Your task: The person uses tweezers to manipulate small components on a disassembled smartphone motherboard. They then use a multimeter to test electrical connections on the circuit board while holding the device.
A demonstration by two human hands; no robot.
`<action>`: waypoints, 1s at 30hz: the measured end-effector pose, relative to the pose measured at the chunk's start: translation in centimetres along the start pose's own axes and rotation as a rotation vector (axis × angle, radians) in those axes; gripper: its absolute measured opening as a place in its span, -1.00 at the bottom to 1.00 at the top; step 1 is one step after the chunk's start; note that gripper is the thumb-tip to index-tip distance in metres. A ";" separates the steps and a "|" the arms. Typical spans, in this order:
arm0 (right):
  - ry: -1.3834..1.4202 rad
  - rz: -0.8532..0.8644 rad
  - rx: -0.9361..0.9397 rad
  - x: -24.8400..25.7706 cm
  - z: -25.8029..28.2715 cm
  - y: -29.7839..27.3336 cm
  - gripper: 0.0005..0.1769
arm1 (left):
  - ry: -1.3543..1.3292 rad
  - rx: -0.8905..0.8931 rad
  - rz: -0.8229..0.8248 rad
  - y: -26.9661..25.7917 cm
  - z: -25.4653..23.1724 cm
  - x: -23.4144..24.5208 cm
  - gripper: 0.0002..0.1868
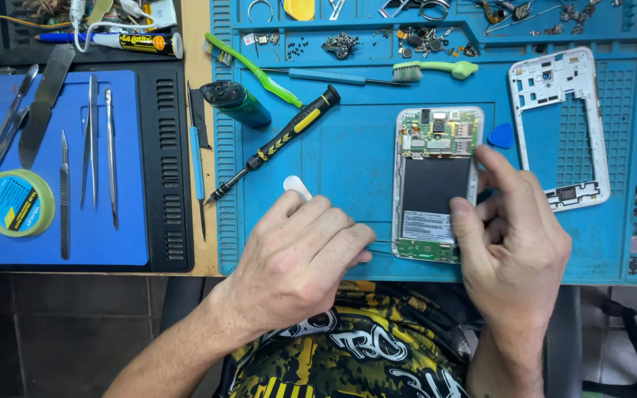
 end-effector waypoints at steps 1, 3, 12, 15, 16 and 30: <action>0.000 -0.003 0.002 0.0 -0.7 -0.1 -0.47 | 0.002 -0.002 -0.001 -0.1 0.0 -0.1 -0.80; 0.290 0.015 -0.152 0.2 -3.3 -0.4 -0.19 | -0.049 0.014 0.008 -0.4 0.1 -0.6 -0.78; 0.665 0.099 -0.316 -0.3 -1.9 0.5 -0.22 | -0.027 0.042 -0.038 0.0 -0.3 -1.1 -0.77; 0.633 0.153 -0.243 -0.2 -0.7 1.2 -0.39 | -0.037 0.033 -0.027 -0.1 -0.4 -1.2 -0.80; 0.633 0.153 -0.242 -0.5 -1.4 0.9 -0.39 | -0.037 0.032 -0.028 -0.1 -0.4 -1.2 -0.80; 1.012 0.203 -0.292 -1.8 1.4 1.2 -0.29 | 0.129 0.059 -0.102 -0.2 -0.4 0.0 -0.83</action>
Point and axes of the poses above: each hand's wrist, its own y-axis towards the middle knuckle, its own x-axis out of the back of the hand, z = x × y, the point moved 7 cm from there along y, towards the middle knuckle, and after that the axes turned 11 degrees about -x, right-handed, at the moved point
